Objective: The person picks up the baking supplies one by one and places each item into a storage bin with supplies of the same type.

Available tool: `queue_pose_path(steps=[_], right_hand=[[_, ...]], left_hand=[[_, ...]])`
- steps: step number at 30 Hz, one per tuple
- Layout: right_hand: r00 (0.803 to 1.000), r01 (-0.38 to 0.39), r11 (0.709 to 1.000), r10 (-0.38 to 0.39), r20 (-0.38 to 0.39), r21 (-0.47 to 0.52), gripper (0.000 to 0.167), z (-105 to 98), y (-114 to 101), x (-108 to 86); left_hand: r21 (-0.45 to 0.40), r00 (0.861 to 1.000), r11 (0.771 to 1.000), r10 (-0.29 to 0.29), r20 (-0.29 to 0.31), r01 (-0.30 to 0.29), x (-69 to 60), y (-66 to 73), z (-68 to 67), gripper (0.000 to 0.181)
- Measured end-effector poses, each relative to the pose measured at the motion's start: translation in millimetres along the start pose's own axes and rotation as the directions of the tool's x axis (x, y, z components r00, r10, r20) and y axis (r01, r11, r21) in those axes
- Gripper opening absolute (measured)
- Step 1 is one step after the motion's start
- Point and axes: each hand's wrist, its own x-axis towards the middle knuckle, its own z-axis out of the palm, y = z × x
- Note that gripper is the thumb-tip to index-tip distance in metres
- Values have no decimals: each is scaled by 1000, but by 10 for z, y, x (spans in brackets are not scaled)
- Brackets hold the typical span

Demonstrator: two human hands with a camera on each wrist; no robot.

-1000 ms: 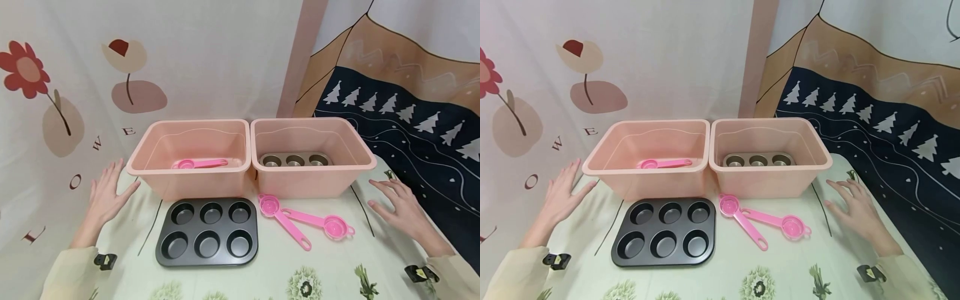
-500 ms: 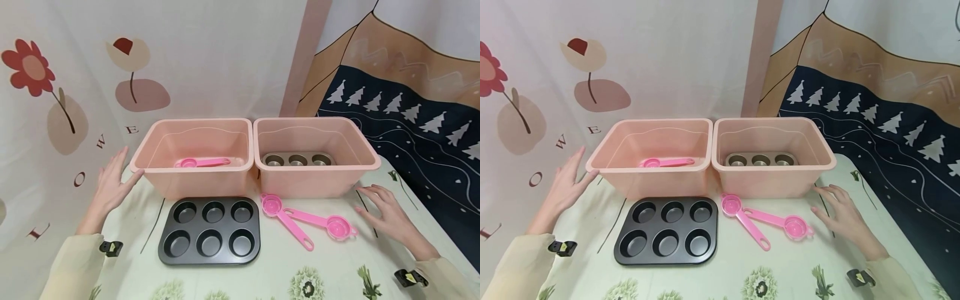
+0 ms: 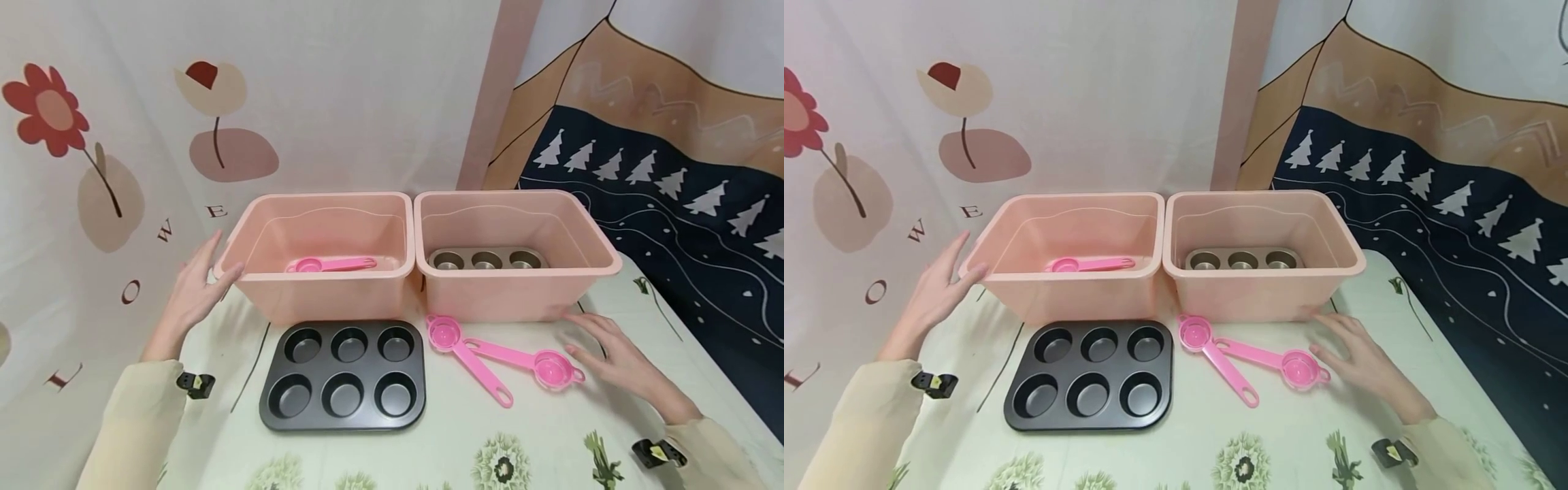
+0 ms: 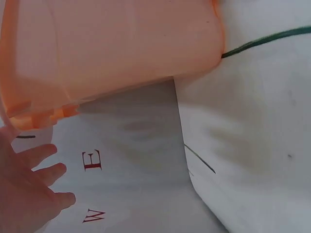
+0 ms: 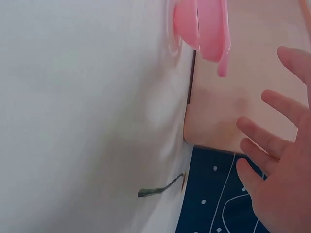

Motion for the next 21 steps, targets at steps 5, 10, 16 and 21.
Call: queue_pose_path(steps=[5, 10, 16, 21], right_hand=[[998, -19, 999, 17, 65, 39, 55, 14, -24, 3], [994, 10, 996, -19, 107, 87, 53, 38, -52, 23], [987, 46, 995, -59, 147, 86, 55, 69, -115, 23], [982, 75, 994, -87, 169, 77, 59, 97, -138, 33]], left_hand=[[-24, 999, 999, -26, 21, 26, 69, 10, 37, 76], [-28, 997, 997, -66, 47, 68, 112, 20, 43, 79], [-33, 986, 990, -133, 102, 137, 123, 46, 25, 82], [-54, 981, 986, -150, 120, 157, 129, 53, 19, 85]])
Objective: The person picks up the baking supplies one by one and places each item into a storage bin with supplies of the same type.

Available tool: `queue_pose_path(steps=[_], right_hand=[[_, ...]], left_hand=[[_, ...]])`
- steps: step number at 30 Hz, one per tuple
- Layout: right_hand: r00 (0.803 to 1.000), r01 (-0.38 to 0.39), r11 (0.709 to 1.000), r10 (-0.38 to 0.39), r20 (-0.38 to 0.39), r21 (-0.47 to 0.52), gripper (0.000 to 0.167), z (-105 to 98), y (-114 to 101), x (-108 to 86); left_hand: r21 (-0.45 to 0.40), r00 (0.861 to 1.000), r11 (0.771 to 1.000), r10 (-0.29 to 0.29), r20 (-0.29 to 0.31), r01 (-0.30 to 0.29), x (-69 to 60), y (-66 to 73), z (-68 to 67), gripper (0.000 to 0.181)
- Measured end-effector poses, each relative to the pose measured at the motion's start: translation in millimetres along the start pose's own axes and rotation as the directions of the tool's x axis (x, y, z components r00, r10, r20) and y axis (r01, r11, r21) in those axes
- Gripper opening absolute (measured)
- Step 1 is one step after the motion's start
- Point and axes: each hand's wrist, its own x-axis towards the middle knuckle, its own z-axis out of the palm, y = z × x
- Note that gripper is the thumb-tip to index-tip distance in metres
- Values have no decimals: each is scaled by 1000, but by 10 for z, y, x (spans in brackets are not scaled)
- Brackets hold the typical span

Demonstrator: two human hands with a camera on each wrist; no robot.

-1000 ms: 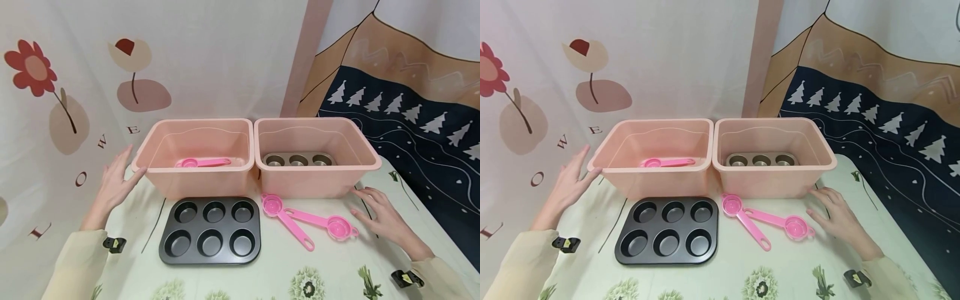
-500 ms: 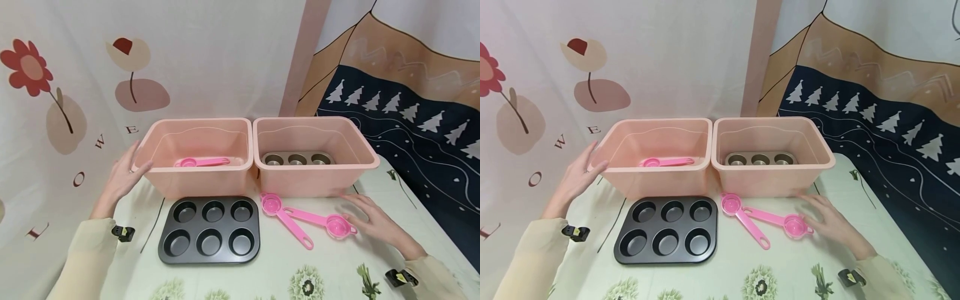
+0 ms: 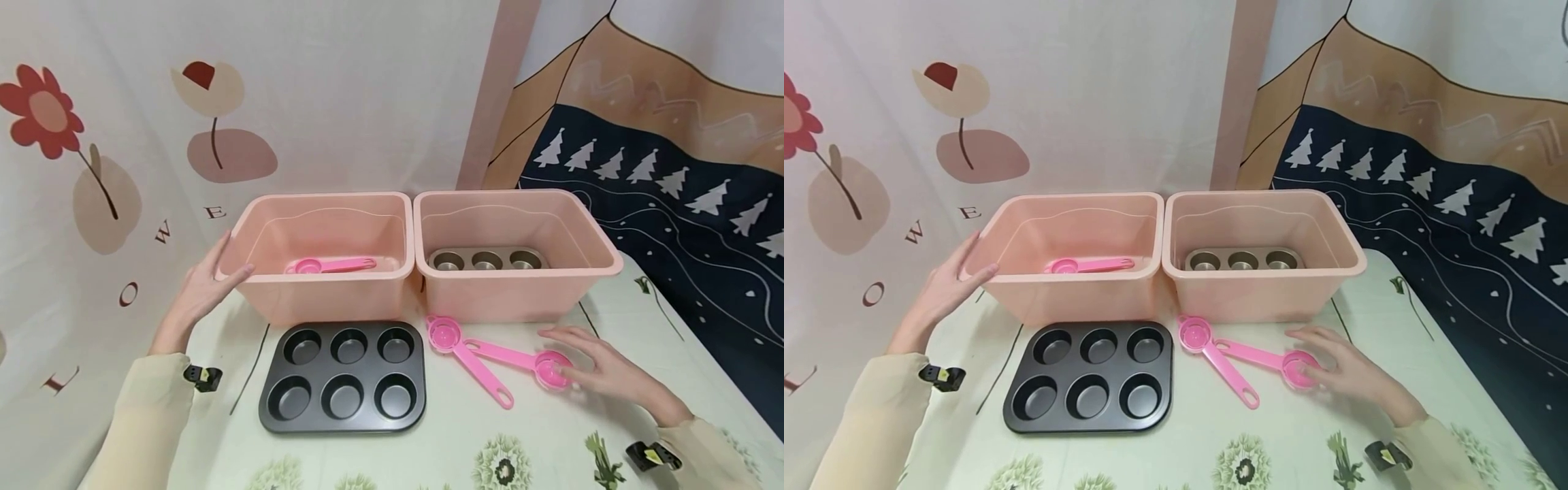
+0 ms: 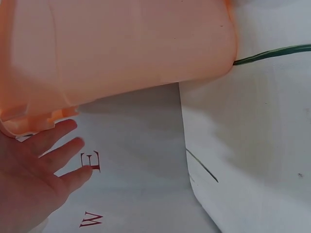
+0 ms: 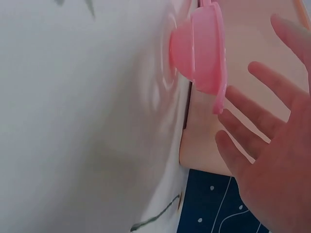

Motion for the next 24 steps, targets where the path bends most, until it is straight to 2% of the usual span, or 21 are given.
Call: queue_pose_path(steps=[8, 15, 19, 24], right_hand=[[993, 33, 992, -46, 106, 118, 58, 53, 52, 86], [974, 3, 971, -56, 217, 240, 62, 110, 92, 139], [968, -2, 956, -71, 240, 293, 63, 126, 112, 150], [975, -25, 946, -49, 218, 322, 62, 126, 168, 153]], left_hand=[[-27, 999, 999, -22, 35, 23, -3, 22, -16, 87], [-111, 1000, 994, 8, 20, -6, 22, -30, 24, 86], [-147, 1000, 989, 12, 16, -9, 28, -56, 38, 86], [-164, 999, 986, 0, 32, 5, 49, -77, 33, 86]])
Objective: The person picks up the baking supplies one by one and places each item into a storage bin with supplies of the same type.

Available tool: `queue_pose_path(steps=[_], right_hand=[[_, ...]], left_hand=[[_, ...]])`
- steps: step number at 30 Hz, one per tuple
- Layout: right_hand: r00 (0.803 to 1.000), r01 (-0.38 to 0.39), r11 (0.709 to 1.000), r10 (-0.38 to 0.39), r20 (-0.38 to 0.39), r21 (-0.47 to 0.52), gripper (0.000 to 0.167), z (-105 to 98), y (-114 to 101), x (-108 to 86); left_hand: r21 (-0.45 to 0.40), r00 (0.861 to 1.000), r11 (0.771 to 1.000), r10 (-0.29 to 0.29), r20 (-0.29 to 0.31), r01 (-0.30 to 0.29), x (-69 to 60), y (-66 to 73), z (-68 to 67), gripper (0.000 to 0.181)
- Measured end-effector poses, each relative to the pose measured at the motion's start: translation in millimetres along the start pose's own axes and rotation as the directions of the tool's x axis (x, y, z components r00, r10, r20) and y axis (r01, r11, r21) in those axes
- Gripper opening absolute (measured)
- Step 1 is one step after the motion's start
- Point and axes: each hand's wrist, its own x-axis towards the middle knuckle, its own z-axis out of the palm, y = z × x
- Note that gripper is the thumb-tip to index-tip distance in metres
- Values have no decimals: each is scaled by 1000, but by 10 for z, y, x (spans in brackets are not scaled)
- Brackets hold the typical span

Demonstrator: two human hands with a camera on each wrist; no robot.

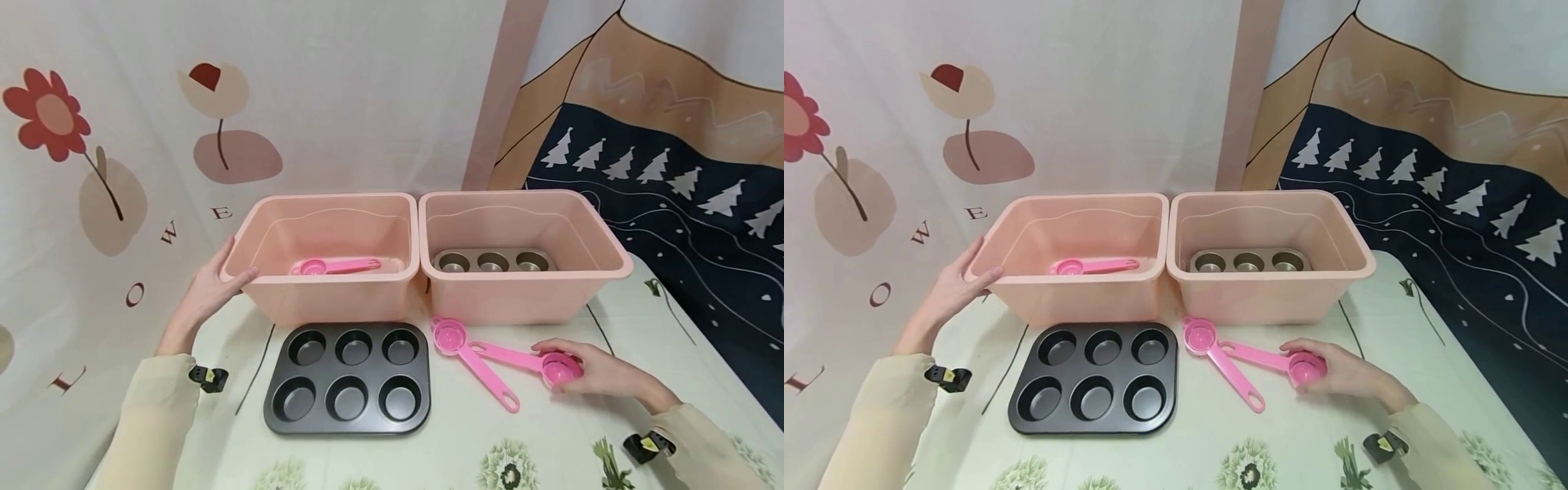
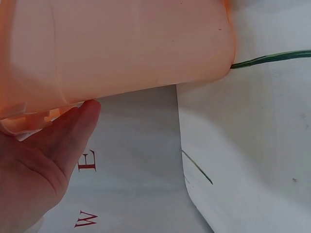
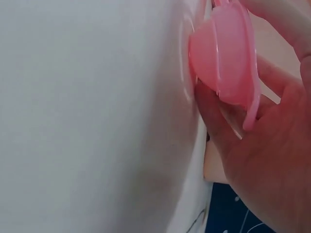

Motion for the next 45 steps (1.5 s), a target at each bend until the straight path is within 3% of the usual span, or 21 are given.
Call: queue_pose_path(steps=[7, 15, 20, 29, 33, 38, 45], right_hand=[[998, -42, 998, 44, -45, 47, 54, -8, 77, 10], [990, -59, 998, 61, -129, 20, 57, -56, 37, 5], [985, -92, 996, 93, -143, 10, 56, -112, 17, -3], [984, -35, 996, 20, -180, -82, 55, -158, -35, 45], [981, -56, 992, 34, -190, -110, 55, -176, -74, 85], [980, -61, 992, 38, -196, -112, 56, -190, -116, 151], [981, -11, 996, -7, -193, -91, 57, -194, -145, 244]], left_hand=[[-44, 1000, 999, 5, 6, -5, -17, 23, 12, 85], [-46, 1000, 999, 11, 7, -11, -35, 73, 29, 86], [-36, 1000, 999, 8, 9, -8, -8, 47, 29, 85], [-46, 1000, 999, 6, 16, -5, 0, 18, 22, 85], [-46, 1000, 999, 4, 17, -3, -7, 25, 21, 85], [-47, 1000, 999, 4, 16, -4, -14, 31, 21, 85], [-48, 1000, 999, 8, 16, -7, -12, 45, 21, 85]])
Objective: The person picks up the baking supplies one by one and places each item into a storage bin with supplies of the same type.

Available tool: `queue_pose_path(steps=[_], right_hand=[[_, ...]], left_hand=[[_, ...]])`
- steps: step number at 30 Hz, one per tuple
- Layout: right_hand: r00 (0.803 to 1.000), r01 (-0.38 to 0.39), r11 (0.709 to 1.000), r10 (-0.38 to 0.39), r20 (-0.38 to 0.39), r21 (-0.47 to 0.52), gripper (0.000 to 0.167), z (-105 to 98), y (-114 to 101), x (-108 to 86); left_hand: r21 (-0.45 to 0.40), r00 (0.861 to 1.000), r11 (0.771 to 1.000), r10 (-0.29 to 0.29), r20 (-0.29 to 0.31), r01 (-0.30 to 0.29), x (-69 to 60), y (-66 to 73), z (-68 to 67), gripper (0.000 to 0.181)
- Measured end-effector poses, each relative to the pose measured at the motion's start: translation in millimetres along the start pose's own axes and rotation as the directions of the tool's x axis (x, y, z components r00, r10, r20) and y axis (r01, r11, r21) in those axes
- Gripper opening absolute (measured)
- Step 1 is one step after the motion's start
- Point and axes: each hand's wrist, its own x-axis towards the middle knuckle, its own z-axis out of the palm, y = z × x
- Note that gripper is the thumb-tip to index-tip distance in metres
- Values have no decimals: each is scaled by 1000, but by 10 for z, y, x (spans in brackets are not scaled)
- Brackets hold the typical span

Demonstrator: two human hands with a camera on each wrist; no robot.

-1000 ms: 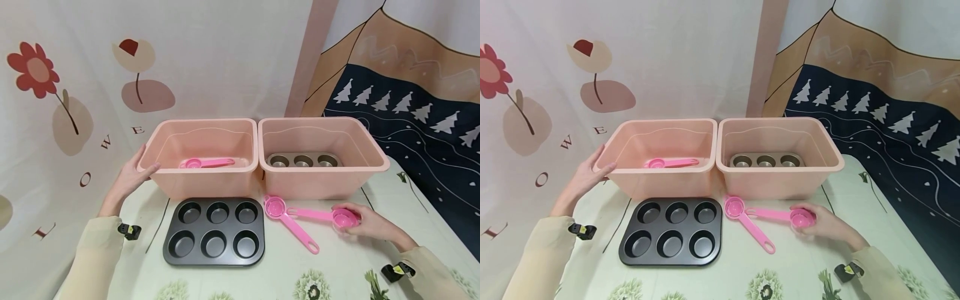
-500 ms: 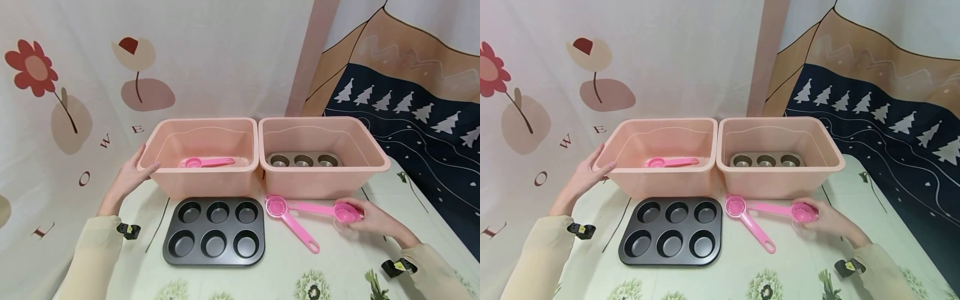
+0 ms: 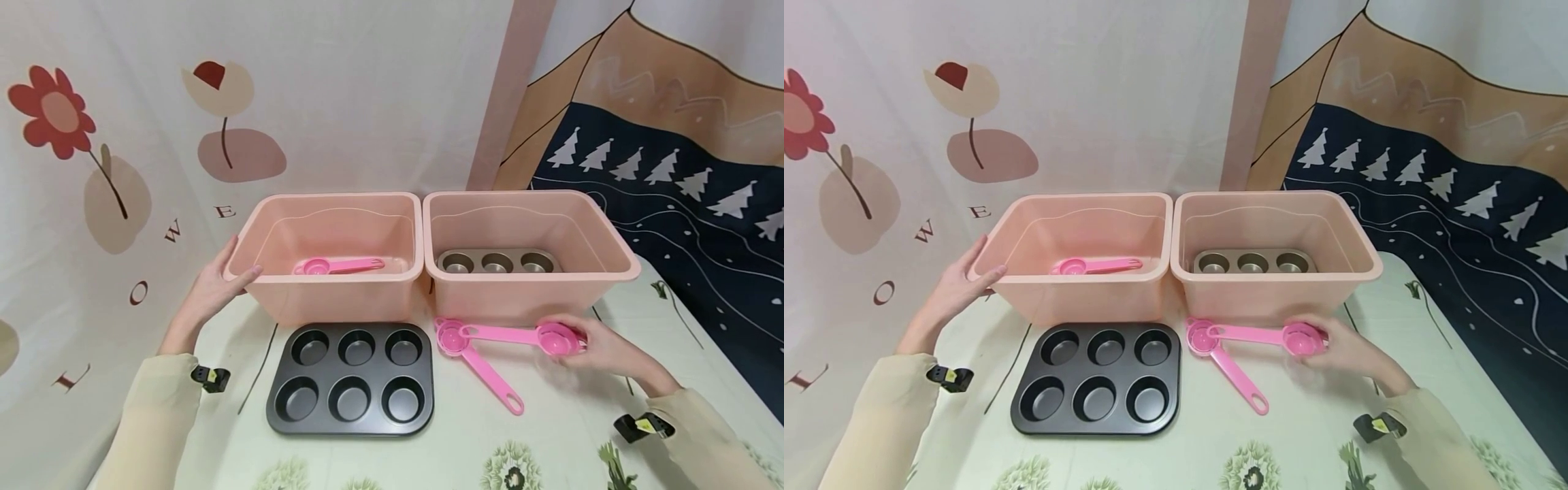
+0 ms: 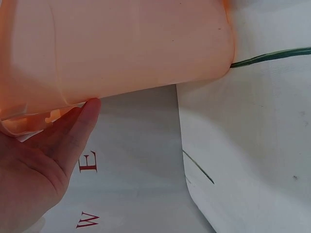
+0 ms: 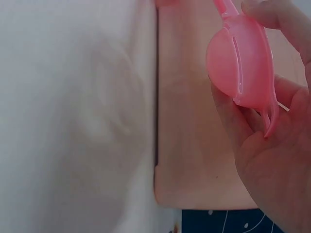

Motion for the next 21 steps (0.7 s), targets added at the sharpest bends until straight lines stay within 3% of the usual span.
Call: queue_pose_path(steps=[10, 21], right_hand=[[998, 68, 997, -68, 15, 22, 56, -5, -104, 132], [995, 89, 996, -90, 34, 23, 52, 8, -215, 284]], left_hand=[[-20, 1000, 1000, 6, -2, -6, -11, 8, -2, 84], [-14, 1000, 1000, 3, 10, -3, -16, 19, -5, 84]])
